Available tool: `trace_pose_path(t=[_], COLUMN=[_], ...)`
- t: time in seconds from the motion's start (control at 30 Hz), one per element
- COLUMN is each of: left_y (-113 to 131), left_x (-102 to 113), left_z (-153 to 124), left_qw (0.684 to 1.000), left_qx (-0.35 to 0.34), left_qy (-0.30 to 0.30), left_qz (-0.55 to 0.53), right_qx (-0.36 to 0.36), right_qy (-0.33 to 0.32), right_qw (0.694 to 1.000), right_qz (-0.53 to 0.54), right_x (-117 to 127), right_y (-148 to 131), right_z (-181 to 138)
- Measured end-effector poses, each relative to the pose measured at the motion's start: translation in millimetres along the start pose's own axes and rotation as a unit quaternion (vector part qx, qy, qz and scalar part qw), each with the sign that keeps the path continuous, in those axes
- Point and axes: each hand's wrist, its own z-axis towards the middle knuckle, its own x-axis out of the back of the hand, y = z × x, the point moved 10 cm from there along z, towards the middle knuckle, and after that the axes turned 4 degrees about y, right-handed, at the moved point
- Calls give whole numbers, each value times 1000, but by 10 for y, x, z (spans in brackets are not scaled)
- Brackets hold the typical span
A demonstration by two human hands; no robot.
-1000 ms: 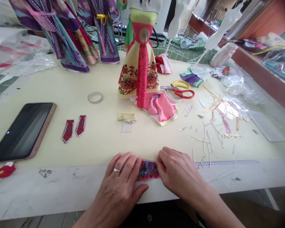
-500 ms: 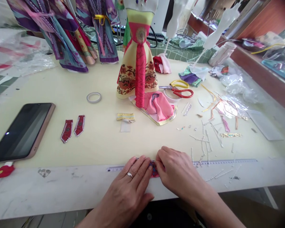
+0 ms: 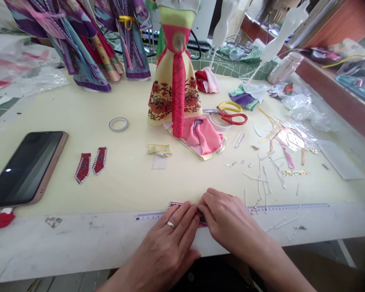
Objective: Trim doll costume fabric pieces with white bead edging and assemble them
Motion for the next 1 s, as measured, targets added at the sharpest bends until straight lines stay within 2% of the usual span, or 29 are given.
trace_pose_path(t=[0.33,1.0], left_y=[-4,-26], left_x=[-89,-83], left_z=[-40,-21], left_qw=[999,999], left_qx=[-2,9], left_qy=[-45,-35], left_qz=[-7,-2], right_qx=[0,-20], right_qy=[-9,-11], right_qw=[999,994], right_qz=[37,106], right_x=[6,-25], right_y=[26,118], right_z=[-26,-32])
